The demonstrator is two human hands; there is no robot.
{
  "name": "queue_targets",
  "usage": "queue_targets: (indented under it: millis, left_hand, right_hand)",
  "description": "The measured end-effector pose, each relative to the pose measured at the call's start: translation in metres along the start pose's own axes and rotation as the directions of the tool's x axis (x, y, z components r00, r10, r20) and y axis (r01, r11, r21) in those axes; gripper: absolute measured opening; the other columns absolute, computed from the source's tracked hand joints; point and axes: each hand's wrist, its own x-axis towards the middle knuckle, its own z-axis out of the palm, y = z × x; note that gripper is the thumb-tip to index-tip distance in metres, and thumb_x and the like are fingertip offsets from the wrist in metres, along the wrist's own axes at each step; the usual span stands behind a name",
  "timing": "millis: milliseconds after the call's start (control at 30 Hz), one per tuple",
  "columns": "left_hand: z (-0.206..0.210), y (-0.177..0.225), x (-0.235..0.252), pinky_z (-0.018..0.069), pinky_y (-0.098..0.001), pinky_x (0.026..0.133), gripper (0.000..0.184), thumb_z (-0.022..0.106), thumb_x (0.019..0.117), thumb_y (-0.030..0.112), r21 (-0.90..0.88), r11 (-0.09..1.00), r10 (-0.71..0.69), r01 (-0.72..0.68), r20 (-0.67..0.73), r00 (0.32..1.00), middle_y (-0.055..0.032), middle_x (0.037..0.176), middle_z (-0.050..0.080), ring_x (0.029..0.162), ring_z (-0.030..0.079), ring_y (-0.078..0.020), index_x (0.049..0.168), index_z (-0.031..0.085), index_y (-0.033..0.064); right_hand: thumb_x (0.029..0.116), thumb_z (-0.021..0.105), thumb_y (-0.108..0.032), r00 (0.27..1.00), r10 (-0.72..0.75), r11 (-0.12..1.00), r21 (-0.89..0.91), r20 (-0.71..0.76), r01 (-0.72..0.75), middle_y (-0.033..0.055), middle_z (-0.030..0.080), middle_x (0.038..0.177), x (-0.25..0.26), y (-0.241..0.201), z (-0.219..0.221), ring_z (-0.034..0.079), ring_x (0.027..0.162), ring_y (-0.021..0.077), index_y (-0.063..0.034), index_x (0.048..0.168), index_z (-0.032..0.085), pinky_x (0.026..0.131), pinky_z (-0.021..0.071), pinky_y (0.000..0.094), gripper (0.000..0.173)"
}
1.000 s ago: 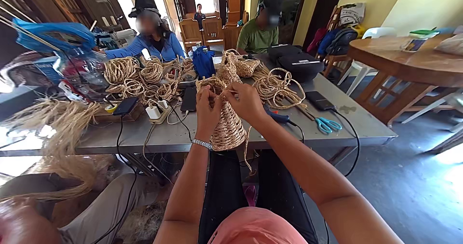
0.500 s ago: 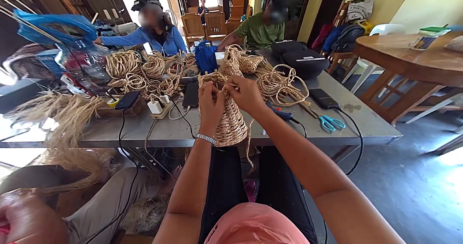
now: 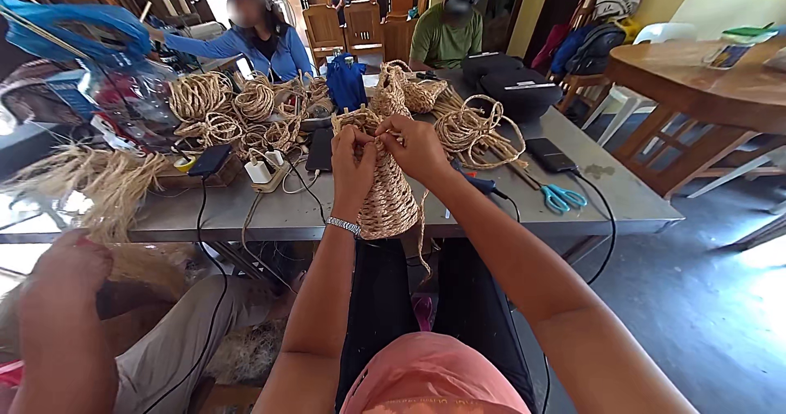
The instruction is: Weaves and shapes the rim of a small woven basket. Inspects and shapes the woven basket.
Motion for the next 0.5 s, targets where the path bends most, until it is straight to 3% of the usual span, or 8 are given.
queue_targets:
  millis: [133,233,333,400,500]
  left_hand:
    - [0.002,0.002,0.001,0.0454,-0.0376,0.101,0.016,0.054,0.0954,0.013,0.034,0.999,-0.015,0.016,-0.018,1.000,-0.0136,0.114,0.064,0.119,0.056,-0.0240,0.101,0.065,0.0030]
    - [-0.003,-0.003,0.001,0.0459,-0.0357,0.098,0.016,0.055,0.0960,0.013,0.000,1.000,0.006,-0.006,0.029,1.000,-0.0137,0.119,0.063,0.118,0.055,-0.0227,0.102,0.066,0.0031]
    - [-0.013,-0.015,0.003,0.0468,-0.0322,0.100,0.014,0.055,0.0971,0.010,-0.126,0.989,0.089,-0.073,0.125,0.988,-0.0154,0.125,0.061,0.121,0.055,-0.0193,0.100,0.065,0.0002]
    - [-0.022,-0.023,0.009,0.0491,-0.0299,0.098,0.011,0.052,0.0948,0.007,-0.255,0.964,0.134,-0.082,0.197,0.971,-0.0110,0.124,0.060,0.119,0.057,-0.0146,0.095,0.063,0.0028]
    - [-0.036,-0.034,0.019,0.0485,-0.0370,0.104,0.014,0.049,0.0917,0.005,-0.430,0.902,0.171,-0.031,0.291,0.941,-0.0058,0.121,0.064,0.121,0.059,-0.0177,0.092,0.062,0.0099]
  right_hand:
    - [0.1032,0.057,-0.017,0.993,0.015,0.998,-0.063,0.115,-0.008,0.0137,0.075,0.103,0.009,-0.003,-0.008,0.073,0.097,0.0292,-0.0067,0.117,0.071,0.090,0.0570,0.0517,0.022]
    - [0.1043,0.057,-0.019,0.973,0.032,0.999,-0.045,0.230,-0.022,0.0120,0.075,0.105,0.014,0.001,-0.019,0.073,0.096,0.0244,-0.0073,0.117,0.073,0.092,0.0566,0.0472,0.023]
    - [0.1036,0.058,-0.018,0.969,0.033,0.998,-0.051,0.244,-0.022,0.0112,0.075,0.100,0.007,-0.004,-0.022,0.072,0.091,0.0229,-0.0057,0.112,0.073,0.089,0.0561,0.0454,0.022]
    - [0.1021,0.058,-0.016,0.979,0.008,0.998,-0.061,0.205,0.005,0.0128,0.075,0.095,0.000,-0.012,-0.017,0.072,0.087,0.0251,-0.0034,0.109,0.073,0.084,0.0573,0.0468,0.020]
    - [0.1015,0.057,-0.015,0.979,-0.016,0.997,-0.069,0.201,0.030,0.0141,0.074,0.094,-0.006,-0.025,-0.013,0.072,0.088,0.0270,-0.0014,0.107,0.072,0.083,0.0572,0.0475,0.020]
